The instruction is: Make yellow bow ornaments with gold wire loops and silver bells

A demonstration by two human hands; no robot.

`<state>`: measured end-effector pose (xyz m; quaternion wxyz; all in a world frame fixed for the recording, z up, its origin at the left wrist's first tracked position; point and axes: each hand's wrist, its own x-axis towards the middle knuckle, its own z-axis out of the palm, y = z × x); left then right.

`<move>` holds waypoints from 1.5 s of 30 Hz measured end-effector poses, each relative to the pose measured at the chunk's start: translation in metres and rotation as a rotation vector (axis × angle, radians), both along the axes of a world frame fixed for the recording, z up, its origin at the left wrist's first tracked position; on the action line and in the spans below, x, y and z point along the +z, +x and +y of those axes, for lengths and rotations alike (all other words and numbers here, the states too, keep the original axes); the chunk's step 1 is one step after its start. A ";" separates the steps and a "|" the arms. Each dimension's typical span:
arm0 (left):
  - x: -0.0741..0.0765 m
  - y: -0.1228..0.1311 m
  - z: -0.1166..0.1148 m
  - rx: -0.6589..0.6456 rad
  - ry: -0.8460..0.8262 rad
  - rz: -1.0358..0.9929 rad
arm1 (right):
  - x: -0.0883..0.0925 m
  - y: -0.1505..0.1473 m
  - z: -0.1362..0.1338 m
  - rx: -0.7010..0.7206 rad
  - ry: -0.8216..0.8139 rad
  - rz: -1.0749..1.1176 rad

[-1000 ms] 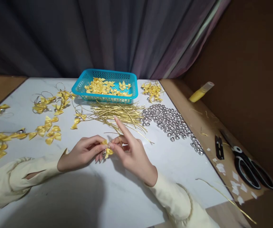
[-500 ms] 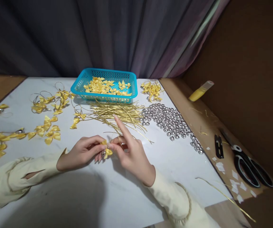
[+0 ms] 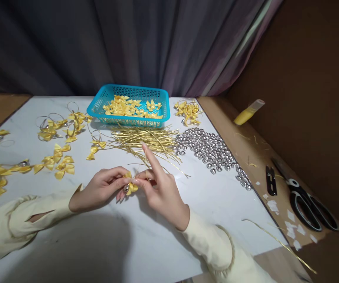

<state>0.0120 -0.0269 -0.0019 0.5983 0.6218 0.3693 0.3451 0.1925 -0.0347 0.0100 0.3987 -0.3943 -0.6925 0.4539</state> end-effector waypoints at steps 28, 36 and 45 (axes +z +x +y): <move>0.001 0.000 0.001 0.022 -0.057 0.028 | 0.007 0.011 0.005 0.021 0.126 -0.206; 0.001 -0.001 0.004 0.066 0.001 0.087 | 0.018 0.018 0.005 0.181 0.055 -0.324; 0.004 0.000 0.003 0.037 -0.004 0.105 | 0.024 0.015 0.003 0.167 0.074 -0.455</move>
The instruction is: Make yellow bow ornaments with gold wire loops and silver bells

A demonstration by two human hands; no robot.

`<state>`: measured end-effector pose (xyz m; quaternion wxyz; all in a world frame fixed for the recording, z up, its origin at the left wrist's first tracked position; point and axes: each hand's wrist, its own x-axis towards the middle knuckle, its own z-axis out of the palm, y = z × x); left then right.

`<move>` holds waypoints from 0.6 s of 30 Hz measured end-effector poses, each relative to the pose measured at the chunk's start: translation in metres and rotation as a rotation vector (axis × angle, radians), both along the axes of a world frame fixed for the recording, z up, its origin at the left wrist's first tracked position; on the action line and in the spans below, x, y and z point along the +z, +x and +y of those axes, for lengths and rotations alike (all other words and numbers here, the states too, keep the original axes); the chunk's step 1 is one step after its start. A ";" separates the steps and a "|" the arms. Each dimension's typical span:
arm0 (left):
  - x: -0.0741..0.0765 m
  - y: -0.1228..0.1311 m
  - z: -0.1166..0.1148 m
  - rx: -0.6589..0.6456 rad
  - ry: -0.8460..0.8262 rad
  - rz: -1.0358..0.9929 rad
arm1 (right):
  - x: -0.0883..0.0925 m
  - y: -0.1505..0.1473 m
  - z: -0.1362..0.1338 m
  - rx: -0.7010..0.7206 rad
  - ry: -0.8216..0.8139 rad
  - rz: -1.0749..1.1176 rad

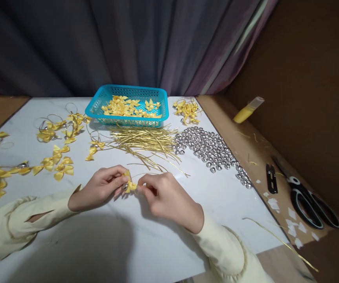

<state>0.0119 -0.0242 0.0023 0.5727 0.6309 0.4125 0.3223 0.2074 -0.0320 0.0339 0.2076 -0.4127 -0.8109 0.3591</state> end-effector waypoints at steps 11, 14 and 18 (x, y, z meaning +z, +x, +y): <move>-0.002 -0.001 0.001 -0.062 -0.093 -0.057 | -0.001 0.000 0.001 -0.008 -0.129 0.003; -0.003 -0.001 0.005 -0.135 -0.226 -0.188 | -0.001 -0.003 0.002 -0.091 -0.185 0.070; -0.004 0.002 0.006 -0.186 -0.409 -0.325 | -0.003 -0.007 0.002 -0.213 -0.150 0.171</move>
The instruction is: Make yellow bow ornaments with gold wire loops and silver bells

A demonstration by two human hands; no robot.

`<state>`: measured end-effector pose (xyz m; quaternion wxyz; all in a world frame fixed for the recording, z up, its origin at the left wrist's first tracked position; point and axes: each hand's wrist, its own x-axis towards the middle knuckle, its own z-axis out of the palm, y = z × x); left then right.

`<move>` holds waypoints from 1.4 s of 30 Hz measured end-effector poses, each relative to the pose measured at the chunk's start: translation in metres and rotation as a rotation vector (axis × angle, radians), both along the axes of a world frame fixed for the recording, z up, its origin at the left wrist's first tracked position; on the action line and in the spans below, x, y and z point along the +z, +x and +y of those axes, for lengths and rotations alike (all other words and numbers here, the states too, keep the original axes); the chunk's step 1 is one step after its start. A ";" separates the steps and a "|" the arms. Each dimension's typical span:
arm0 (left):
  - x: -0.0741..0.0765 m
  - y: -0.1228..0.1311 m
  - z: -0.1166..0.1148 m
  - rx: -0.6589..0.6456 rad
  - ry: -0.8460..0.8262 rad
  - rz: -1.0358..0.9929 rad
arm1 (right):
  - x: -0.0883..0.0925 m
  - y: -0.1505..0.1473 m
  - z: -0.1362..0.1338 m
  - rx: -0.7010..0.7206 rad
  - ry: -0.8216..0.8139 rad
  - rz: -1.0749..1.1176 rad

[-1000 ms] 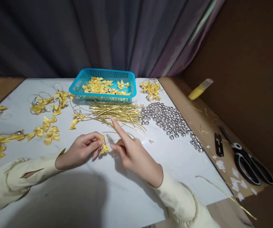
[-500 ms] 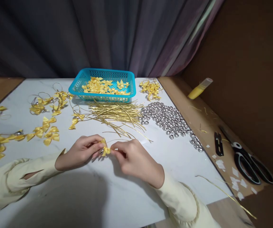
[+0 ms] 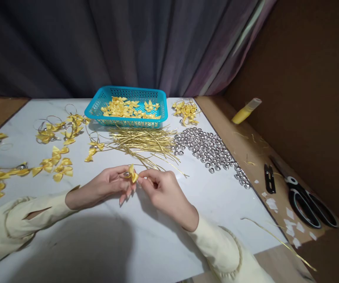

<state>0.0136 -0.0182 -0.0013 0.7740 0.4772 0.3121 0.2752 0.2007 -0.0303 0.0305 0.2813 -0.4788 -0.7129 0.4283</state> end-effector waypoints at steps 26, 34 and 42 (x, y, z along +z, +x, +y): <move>0.006 0.008 -0.013 0.084 0.233 0.379 | -0.014 -0.001 -0.010 0.169 0.328 -0.211; 0.002 0.003 -0.011 0.165 0.322 0.440 | -0.004 -0.001 -0.008 0.129 0.134 -0.096; 0.002 0.001 -0.013 0.072 0.683 0.548 | -0.001 -0.001 -0.004 0.126 -0.172 0.052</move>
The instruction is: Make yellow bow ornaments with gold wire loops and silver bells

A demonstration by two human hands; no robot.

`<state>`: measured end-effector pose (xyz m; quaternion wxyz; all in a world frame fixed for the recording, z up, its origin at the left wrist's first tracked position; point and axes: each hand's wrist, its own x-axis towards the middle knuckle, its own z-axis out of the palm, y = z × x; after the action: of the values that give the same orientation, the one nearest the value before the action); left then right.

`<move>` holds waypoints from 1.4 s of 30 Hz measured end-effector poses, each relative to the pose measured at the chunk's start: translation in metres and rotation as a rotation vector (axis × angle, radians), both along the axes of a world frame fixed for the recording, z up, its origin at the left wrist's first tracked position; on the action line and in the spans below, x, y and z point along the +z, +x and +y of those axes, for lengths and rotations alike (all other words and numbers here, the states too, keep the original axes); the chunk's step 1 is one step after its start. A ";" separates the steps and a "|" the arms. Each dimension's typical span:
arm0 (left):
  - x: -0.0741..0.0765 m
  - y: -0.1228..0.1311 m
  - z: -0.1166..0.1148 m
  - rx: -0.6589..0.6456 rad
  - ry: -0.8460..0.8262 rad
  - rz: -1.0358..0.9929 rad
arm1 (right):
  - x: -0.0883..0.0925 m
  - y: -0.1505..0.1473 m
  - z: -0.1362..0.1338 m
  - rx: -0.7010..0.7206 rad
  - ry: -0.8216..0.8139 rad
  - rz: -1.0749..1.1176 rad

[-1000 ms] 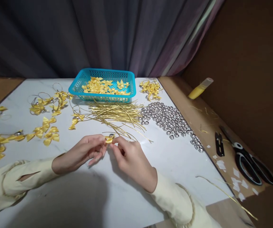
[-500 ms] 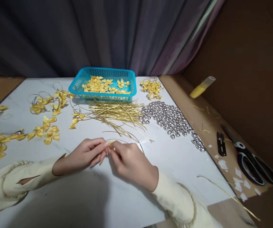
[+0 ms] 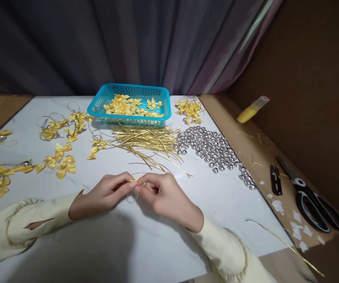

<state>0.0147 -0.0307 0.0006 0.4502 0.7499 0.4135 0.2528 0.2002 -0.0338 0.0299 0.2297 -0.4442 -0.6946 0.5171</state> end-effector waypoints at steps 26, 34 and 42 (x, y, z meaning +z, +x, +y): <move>-0.008 -0.004 0.002 0.015 -0.613 -0.438 | 0.004 -0.001 0.003 -0.024 -0.253 0.115; -0.004 -0.003 0.000 -0.018 -0.484 -0.345 | 0.004 -0.002 0.003 -0.011 -0.264 0.114; 0.001 0.000 -0.002 0.041 -0.239 -0.190 | 0.005 0.002 0.004 -0.031 -0.185 0.089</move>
<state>0.0145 -0.0323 0.0019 0.5680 0.6551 0.4117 0.2806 0.2018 -0.0302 0.0350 0.2263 -0.4509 -0.6259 0.5947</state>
